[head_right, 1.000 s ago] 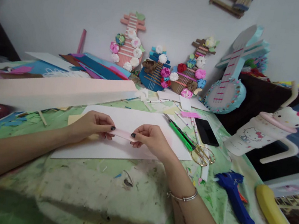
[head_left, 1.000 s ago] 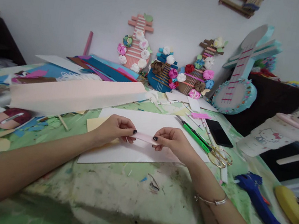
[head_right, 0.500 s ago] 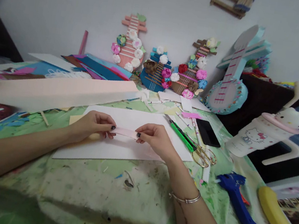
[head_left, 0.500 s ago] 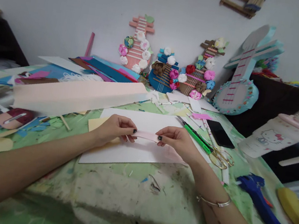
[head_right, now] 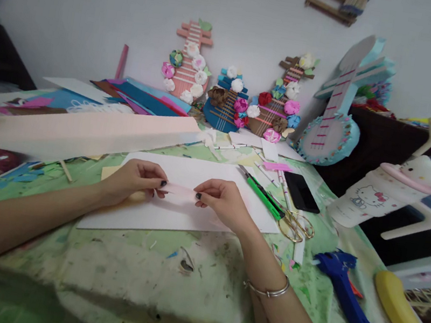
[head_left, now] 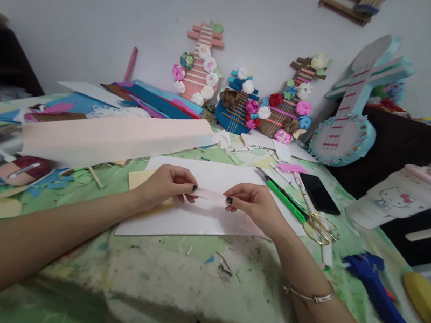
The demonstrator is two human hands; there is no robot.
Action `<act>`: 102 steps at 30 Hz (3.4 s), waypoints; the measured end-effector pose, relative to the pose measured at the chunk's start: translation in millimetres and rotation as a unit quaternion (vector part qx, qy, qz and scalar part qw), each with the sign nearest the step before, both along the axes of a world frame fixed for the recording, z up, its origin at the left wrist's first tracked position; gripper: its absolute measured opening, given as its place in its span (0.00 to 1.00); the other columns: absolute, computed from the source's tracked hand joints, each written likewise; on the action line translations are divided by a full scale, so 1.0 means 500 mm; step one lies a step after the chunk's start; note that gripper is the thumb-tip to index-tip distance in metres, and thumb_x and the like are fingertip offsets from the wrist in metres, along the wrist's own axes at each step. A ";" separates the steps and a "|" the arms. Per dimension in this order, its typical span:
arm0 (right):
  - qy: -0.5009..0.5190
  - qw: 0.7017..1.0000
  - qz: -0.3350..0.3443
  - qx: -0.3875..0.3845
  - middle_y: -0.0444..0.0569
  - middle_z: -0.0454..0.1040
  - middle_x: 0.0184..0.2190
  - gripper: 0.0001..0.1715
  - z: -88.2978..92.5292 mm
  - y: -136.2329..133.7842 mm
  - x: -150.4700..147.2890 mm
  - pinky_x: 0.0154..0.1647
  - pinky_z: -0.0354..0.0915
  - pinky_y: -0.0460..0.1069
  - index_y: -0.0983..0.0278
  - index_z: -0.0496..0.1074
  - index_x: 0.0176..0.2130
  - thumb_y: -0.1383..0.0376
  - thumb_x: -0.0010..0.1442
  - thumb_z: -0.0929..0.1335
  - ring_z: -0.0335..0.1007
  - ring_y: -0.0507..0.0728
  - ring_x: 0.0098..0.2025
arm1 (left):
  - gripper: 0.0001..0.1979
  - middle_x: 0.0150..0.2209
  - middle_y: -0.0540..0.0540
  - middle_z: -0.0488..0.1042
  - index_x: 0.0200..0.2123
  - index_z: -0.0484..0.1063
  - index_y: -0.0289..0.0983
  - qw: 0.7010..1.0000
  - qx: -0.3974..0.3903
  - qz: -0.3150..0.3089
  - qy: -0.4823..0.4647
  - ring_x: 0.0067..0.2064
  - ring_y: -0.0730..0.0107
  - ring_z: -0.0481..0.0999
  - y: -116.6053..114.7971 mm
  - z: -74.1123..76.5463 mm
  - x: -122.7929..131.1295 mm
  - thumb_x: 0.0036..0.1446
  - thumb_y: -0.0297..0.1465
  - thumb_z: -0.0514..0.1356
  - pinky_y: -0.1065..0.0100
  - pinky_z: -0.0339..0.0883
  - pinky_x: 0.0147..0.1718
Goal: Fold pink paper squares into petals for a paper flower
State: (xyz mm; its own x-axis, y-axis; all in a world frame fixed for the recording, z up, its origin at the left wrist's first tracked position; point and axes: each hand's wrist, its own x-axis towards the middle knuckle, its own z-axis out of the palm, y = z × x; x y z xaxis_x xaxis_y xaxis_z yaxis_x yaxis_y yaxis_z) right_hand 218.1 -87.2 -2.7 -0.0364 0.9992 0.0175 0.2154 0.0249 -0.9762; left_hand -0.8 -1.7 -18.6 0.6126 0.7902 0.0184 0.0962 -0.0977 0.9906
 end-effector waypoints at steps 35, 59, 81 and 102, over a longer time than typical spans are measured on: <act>0.101 0.994 -0.033 -0.021 0.43 0.70 0.20 0.11 -0.001 0.002 0.000 0.24 0.59 0.43 0.67 0.73 0.32 0.68 0.44 0.69 0.65 0.48 0.22 | 0.16 0.35 0.43 0.76 0.34 0.68 0.35 0.991 0.129 0.031 0.033 0.34 0.67 0.76 0.015 -0.009 -0.006 0.54 0.44 0.60 0.70 0.70 0.28; -0.005 0.990 0.040 0.137 0.47 0.75 0.46 0.21 -0.010 -0.015 -0.043 0.49 0.66 0.51 0.57 0.74 0.46 0.68 0.50 0.73 0.70 0.57 0.49 | 0.08 0.29 0.44 0.79 0.35 0.72 0.32 0.997 0.060 -0.048 -0.003 0.32 0.68 0.80 -0.057 0.006 0.016 0.57 0.31 0.59 0.69 0.73 0.35; 0.042 0.989 -0.099 0.101 0.47 0.79 0.27 0.09 -0.024 -0.001 -0.040 0.35 0.71 0.49 0.64 0.78 0.29 0.69 0.42 0.74 0.75 0.54 0.29 | 0.11 0.29 0.44 0.81 0.38 0.74 0.32 0.999 0.025 -0.013 -0.034 0.32 0.64 0.81 -0.037 -0.010 0.012 0.56 0.34 0.61 0.69 0.76 0.35; 0.007 0.988 -0.116 0.105 0.50 0.79 0.27 0.10 -0.034 0.010 -0.015 0.33 0.70 0.50 0.65 0.77 0.29 0.66 0.41 0.73 0.75 0.56 0.29 | 0.17 0.38 0.39 0.80 0.39 0.74 0.30 0.996 -0.043 -0.049 -0.068 0.36 0.60 0.81 -0.032 -0.011 0.014 0.55 0.39 0.62 0.65 0.78 0.37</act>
